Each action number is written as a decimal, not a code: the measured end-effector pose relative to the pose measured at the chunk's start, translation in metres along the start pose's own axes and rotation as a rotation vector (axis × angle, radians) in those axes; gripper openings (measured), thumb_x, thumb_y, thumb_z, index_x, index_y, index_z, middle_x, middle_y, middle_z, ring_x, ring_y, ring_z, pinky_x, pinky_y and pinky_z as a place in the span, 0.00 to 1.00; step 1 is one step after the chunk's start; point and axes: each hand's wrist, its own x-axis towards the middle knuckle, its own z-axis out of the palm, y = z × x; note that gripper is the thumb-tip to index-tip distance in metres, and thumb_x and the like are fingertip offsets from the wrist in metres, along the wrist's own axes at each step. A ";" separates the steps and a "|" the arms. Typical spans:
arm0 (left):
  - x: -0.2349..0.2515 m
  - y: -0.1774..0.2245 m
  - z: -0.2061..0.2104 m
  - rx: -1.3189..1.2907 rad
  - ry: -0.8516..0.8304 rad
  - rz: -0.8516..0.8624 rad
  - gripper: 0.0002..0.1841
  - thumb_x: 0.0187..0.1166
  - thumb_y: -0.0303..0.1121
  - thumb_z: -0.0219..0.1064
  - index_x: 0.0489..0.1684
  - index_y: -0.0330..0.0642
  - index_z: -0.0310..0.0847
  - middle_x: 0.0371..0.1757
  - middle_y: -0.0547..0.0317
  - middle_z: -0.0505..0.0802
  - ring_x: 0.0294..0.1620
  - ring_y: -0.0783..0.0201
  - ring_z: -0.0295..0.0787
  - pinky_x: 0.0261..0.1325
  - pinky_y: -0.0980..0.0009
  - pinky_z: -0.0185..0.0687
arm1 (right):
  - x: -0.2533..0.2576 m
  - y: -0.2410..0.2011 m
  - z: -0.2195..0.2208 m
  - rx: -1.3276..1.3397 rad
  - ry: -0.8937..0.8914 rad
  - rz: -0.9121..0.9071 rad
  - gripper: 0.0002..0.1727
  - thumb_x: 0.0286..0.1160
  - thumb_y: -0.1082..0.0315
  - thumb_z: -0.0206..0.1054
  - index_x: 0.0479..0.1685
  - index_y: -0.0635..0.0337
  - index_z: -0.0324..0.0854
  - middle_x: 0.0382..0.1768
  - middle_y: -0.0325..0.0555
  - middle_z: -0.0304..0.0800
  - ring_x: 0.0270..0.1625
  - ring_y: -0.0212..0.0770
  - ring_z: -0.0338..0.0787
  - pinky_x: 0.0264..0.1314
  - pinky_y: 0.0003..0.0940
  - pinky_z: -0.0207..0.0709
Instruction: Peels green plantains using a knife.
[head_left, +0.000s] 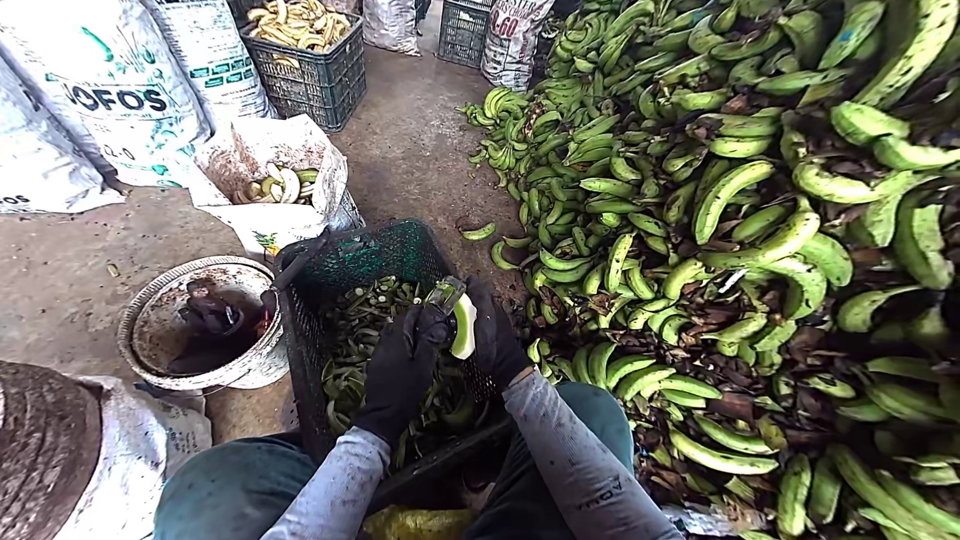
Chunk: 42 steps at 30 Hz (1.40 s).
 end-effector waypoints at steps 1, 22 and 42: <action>-0.001 0.000 0.001 0.032 0.017 0.029 0.34 0.86 0.58 0.55 0.83 0.43 0.71 0.72 0.42 0.85 0.72 0.48 0.83 0.75 0.47 0.76 | 0.001 -0.001 0.000 -0.045 0.032 -0.018 0.26 0.95 0.59 0.36 0.70 0.61 0.78 0.55 0.50 0.87 0.56 0.34 0.86 0.64 0.34 0.79; -0.008 -0.014 -0.013 0.207 -0.131 0.315 0.35 0.84 0.62 0.53 0.80 0.47 0.76 0.69 0.46 0.88 0.71 0.48 0.85 0.74 0.45 0.78 | 0.020 0.013 -0.040 0.945 -0.331 0.458 0.24 0.91 0.48 0.42 0.45 0.51 0.82 0.30 0.41 0.88 0.31 0.34 0.89 0.33 0.31 0.86; 0.008 -0.031 -0.022 -1.096 -0.257 -0.232 0.28 0.96 0.48 0.35 0.67 0.36 0.75 0.40 0.52 0.91 0.27 0.65 0.86 0.32 0.71 0.86 | 0.011 0.020 -0.037 -0.280 -0.114 0.014 0.26 0.93 0.60 0.39 0.77 0.57 0.75 0.70 0.56 0.82 0.71 0.48 0.82 0.75 0.50 0.73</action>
